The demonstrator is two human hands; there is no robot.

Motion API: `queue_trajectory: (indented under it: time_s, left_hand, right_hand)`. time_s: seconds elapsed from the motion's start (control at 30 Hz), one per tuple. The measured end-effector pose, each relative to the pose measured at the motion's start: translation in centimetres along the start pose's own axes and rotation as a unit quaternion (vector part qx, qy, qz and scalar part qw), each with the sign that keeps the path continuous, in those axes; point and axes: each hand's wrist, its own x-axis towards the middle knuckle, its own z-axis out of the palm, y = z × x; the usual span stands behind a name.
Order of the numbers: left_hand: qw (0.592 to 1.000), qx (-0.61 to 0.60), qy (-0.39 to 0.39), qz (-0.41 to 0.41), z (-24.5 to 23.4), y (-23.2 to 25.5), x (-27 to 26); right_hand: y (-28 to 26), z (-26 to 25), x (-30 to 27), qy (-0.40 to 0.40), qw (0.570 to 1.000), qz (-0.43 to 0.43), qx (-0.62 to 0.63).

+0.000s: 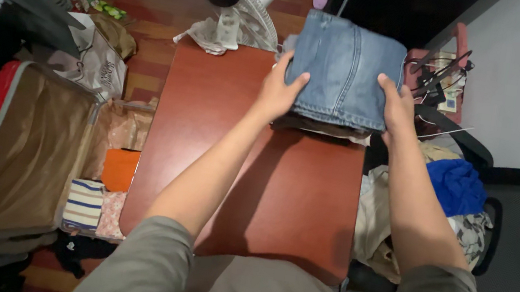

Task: The person folds various clothing items on a table and places them into an open suitcase. The items handled include a maroon striped shirt, a green patterned garment, a striped towel, denim jeans, a brown top, a white top, and a blue top.

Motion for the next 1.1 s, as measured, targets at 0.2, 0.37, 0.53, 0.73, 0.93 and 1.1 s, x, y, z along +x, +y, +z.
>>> queue_trajectory:
  time_s: [0.2,0.37,0.53,0.73,0.93,1.1]
  left_hand:
    - [0.997,0.026,-0.041,-0.066,1.8,-3.8,-1.3]
    - [0.998,0.029,-0.047,-0.013,2.5,-6.0,-1.1]
    - [0.998,0.023,-0.053,-0.034,2.1,-4.5,-1.4]
    - [0.997,0.060,-0.046,-0.035,1.1,-1.0,-1.9]
    - [0.997,0.058,-0.038,-0.033,0.2,1.2,-1.9]
    - [0.999,0.040,-0.031,0.006,-1.2,3.3,-2.1]
  right_hand:
    - [1.9,-1.3,-1.6,0.068,0.993,0.028,-0.088]
    - [4.6,-2.2,-1.7,0.030,0.999,0.024,-0.021]
    - [5.1,-2.3,-1.2,0.047,0.998,0.024,-0.019]
    - [3.0,-2.1,-1.9,0.044,0.998,0.034,-0.020]
    - [0.7,-1.4,-2.7,0.039,0.999,0.033,-0.004]
    - [-0.8,-0.3,-3.7,0.020,0.999,0.024,0.010]
